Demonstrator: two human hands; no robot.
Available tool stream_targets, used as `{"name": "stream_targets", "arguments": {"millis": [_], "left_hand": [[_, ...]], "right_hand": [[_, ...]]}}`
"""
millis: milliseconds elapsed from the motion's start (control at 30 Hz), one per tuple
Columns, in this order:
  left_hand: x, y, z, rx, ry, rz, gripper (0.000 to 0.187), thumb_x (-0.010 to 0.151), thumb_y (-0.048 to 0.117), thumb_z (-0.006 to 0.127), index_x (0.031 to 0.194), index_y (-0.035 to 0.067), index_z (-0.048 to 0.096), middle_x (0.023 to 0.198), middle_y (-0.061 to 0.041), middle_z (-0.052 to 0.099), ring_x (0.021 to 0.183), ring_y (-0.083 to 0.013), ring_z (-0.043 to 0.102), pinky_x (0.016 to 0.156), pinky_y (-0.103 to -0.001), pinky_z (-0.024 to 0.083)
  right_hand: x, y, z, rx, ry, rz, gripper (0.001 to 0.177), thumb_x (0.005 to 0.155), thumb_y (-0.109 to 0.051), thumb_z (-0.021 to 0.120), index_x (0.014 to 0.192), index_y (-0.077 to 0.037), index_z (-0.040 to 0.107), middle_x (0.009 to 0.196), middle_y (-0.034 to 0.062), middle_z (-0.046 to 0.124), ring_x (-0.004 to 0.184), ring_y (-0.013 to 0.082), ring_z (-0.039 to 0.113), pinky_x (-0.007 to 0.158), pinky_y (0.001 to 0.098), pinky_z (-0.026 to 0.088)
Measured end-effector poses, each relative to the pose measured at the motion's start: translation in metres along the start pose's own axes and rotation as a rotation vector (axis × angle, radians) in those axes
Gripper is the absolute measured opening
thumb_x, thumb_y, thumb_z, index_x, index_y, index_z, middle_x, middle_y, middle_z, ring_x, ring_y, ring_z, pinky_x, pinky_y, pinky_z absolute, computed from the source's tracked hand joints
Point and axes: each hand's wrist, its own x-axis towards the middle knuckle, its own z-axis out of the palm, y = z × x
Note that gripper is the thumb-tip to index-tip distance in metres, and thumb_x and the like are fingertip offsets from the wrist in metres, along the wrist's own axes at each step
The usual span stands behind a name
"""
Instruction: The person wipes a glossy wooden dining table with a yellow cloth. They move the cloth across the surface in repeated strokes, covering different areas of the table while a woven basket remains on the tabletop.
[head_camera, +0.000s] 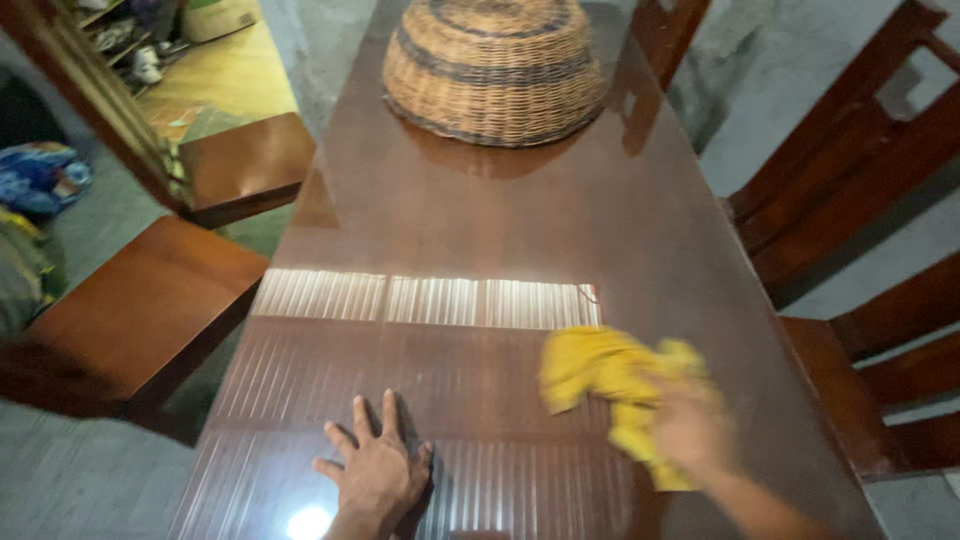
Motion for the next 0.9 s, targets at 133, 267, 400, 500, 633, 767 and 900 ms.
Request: {"name": "stream_targets", "arguments": {"millis": [133,267,400,500,633,767,900], "left_hand": [[-0.001,0.019,0.003,-0.021,-0.076,-0.066,0.099,0.093,0.068,0.057,0.165,0.029,0.002,0.172,-0.017,-0.012,0.152,-0.0573,-0.013,0.112,-0.08,0.008],[0.001,0.025,0.001,0.007,-0.133,-0.096,0.1,0.094,0.064,0.056,0.165,0.029,-0.006,0.171,-0.016,-0.019,0.152,-0.0561,-0.016,0.113,-0.079,0.008],[0.001,0.031,-0.002,0.08,-0.145,-0.102,0.099,0.097,0.064,0.052,0.165,0.026,-0.008,0.171,-0.02,-0.02,0.151,-0.0583,-0.015,0.112,-0.08,0.011],[0.0,0.033,-0.002,0.088,-0.151,-0.113,0.099,0.097,0.064,0.053,0.166,0.025,-0.008,0.171,-0.02,-0.02,0.152,-0.058,-0.015,0.112,-0.08,0.011],[0.002,0.033,-0.008,0.055,-0.187,-0.136,0.102,0.096,0.063,0.058,0.166,0.027,-0.008,0.172,-0.018,-0.021,0.153,-0.0561,-0.015,0.114,-0.079,0.011],[0.003,0.023,-0.01,-0.036,-0.205,-0.102,0.1,0.095,0.049,0.063,0.166,0.029,-0.005,0.173,-0.015,-0.02,0.154,-0.0555,-0.017,0.116,-0.079,0.009],[0.0,0.015,-0.009,-0.044,-0.185,-0.049,0.097,0.095,0.044,0.062,0.166,0.028,-0.002,0.173,-0.014,-0.018,0.154,-0.0552,-0.017,0.115,-0.078,0.01]], "right_hand": [[0.034,0.162,0.019,-0.217,-0.219,0.403,0.069,0.094,-0.04,0.06,0.16,-0.03,0.041,0.152,0.0118,0.049,0.138,0.0297,0.053,0.12,0.044,0.041],[0.054,0.222,0.043,-0.764,-0.452,0.039,0.035,0.096,-0.042,0.056,0.13,-0.043,0.061,0.165,-0.0024,0.042,0.15,0.0162,0.044,0.129,0.0449,0.034],[0.084,0.145,0.077,0.02,-0.044,0.443,0.067,0.088,-0.043,0.061,0.147,-0.014,0.047,0.144,0.017,0.052,0.14,0.0379,0.042,0.114,0.0534,0.035],[0.086,0.022,0.068,0.185,0.081,0.295,0.055,0.084,-0.032,0.06,0.134,-0.01,0.058,0.137,0.0194,0.059,0.132,0.0388,0.051,0.113,0.048,0.042],[0.038,-0.154,0.013,0.295,0.044,-0.122,0.052,0.083,-0.022,0.06,0.133,-0.006,0.062,0.14,0.0261,0.054,0.136,0.0448,0.044,0.116,0.0517,0.034],[-0.018,-0.251,-0.03,0.379,-0.252,-0.48,0.068,0.081,-0.019,0.063,0.149,-0.025,0.057,0.151,0.0245,0.04,0.142,0.0423,0.034,0.119,0.0501,0.025],[-0.036,-0.251,-0.041,0.286,-0.28,-0.672,0.064,0.083,-0.013,0.06,0.146,-0.025,0.058,0.159,0.021,0.04,0.144,0.0428,0.033,0.115,0.0551,0.023]]}}
